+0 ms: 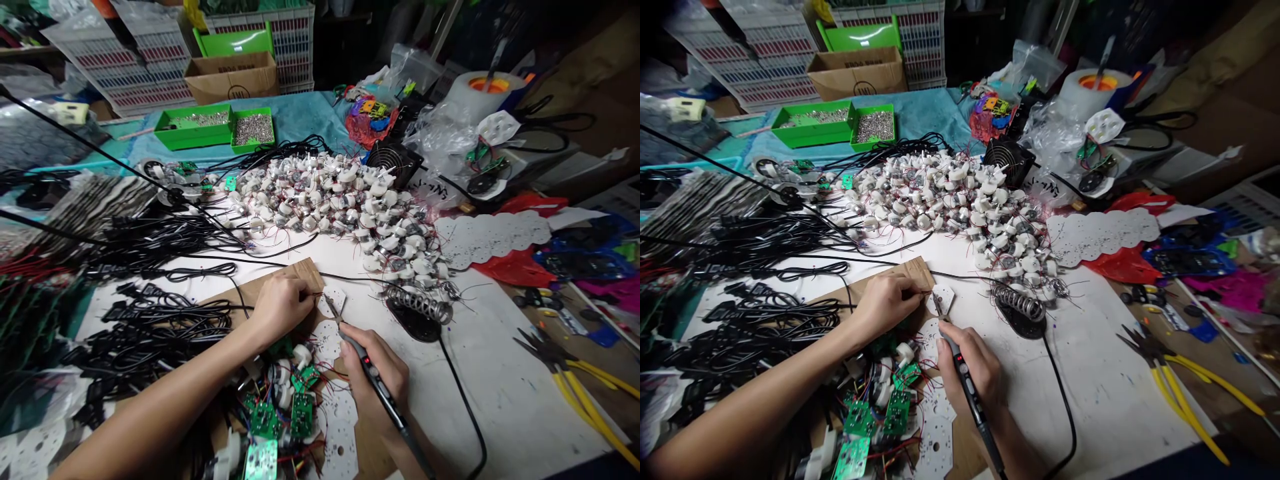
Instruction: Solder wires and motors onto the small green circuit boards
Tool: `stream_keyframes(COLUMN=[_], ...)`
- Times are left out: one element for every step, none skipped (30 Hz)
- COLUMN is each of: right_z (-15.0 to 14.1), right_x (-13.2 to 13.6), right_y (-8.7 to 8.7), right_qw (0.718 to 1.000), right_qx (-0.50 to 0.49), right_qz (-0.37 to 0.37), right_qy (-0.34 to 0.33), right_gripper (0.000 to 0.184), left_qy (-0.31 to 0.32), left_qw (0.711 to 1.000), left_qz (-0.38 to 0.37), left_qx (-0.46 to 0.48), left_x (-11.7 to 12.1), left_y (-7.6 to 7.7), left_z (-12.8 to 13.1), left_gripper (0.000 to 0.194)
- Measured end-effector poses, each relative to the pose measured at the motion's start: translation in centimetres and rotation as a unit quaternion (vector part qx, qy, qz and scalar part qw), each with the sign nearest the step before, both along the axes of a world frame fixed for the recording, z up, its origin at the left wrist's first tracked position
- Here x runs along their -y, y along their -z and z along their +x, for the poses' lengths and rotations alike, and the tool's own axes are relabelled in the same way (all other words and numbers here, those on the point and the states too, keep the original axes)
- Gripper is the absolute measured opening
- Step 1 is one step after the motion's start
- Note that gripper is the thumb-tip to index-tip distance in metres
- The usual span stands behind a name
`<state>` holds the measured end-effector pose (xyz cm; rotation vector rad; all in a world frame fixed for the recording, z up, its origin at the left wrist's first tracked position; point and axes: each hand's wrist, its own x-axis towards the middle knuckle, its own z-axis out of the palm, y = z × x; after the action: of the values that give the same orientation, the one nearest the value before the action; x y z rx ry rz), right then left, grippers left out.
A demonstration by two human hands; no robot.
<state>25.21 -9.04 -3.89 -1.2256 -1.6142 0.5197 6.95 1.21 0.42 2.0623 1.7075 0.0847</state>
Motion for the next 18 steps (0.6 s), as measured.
stream_keyframes(right_z=[0.0, 0.0, 0.1, 0.1, 0.1, 0.2, 0.2, 0.2, 0.3, 0.3, 0.3, 0.3, 0.3, 0.3, 0.3, 0.3, 0.3, 0.3], right_x=[0.1, 0.2, 0.2, 0.3, 0.3, 0.4, 0.4, 0.4, 0.4, 0.4, 0.4, 0.3, 0.3, 0.3, 0.3, 0.3, 0.3, 0.3], right_y=[-0.2, -0.5, -0.7, -0.8, -1.0, -1.0, -1.1, -1.1, -1.1, -1.0, -1.0, -1.0, -1.1, -1.1, -1.1, -1.2, -1.2, -1.2], right_qw=[1.0, 1.0, 1.0, 0.999, 0.999, 0.999, 0.999, 0.999, 0.999, 0.999, 0.999, 0.999, 0.999, 0.999, 0.999, 0.999, 0.999, 0.999], right_qx=[-0.006, -0.01, -0.012, -0.013, -0.012, -0.011, -0.011, -0.01, -0.011, -0.012, -0.013, -0.015, -0.016, -0.017, -0.018, -0.019, -0.019, -0.019], right_qz=[-0.007, -0.016, -0.024, -0.031, -0.035, -0.037, -0.039, -0.04, -0.041, -0.042, -0.042, -0.043, -0.043, -0.042, -0.043, -0.044, -0.045, -0.044], right_qy=[0.005, 0.009, 0.012, 0.015, 0.017, 0.017, 0.016, 0.016, 0.015, 0.014, 0.014, 0.014, 0.014, 0.014, 0.014, 0.016, 0.016, 0.015], right_gripper=[0.022, 0.022, 0.022, 0.022, 0.022, 0.022, 0.022, 0.022, 0.022, 0.022, 0.022, 0.022, 0.021, 0.022, 0.022, 0.022, 0.021, 0.021], left_qy=[-0.002, -0.003, -0.004, -0.005, -0.005, -0.005, -0.003, -0.002, -0.001, -0.001, -0.002, -0.004, -0.004, -0.002, 0.001, 0.006, 0.009, 0.012], left_qw=[1.0, 1.0, 1.0, 1.0, 1.0, 0.999, 0.998, 0.997, 0.995, 0.993, 0.991, 0.99, 0.989, 0.99, 0.99, 0.991, 0.991, 0.991], left_qz=[0.001, 0.001, 0.001, 0.003, 0.006, 0.013, 0.023, 0.034, 0.045, 0.055, 0.061, 0.065, 0.064, 0.062, 0.06, 0.058, 0.057, 0.057], left_qx=[0.004, 0.009, 0.014, 0.021, 0.029, 0.04, 0.054, 0.071, 0.09, 0.107, 0.12, 0.127, 0.13, 0.129, 0.127, 0.123, 0.12, 0.118], left_x=[0.0, 0.0, 0.1, 0.1, 0.1, 0.2, 0.3, 0.3, 0.4, 0.4, 0.5, 0.5, 0.5, 0.4, 0.4, 0.4, 0.3, 0.3], left_y=[0.0, 0.0, 0.0, 0.1, 0.1, 0.3, 0.4, 0.6, 0.8, 0.9, 1.1, 1.2, 1.3, 1.3, 1.3, 1.3, 1.3, 1.2], left_z=[0.0, 0.0, -0.1, -0.1, -0.2, -0.4, -0.6, -0.7, -0.9, -1.1, -1.2, -1.3, -1.4, -1.4, -1.4, -1.3, -1.3, -1.2], left_gripper=[0.016, 0.016, 0.015, 0.015, 0.014, 0.014, 0.014, 0.014, 0.014, 0.014, 0.014, 0.014, 0.014, 0.014, 0.014, 0.013, 0.013, 0.013])
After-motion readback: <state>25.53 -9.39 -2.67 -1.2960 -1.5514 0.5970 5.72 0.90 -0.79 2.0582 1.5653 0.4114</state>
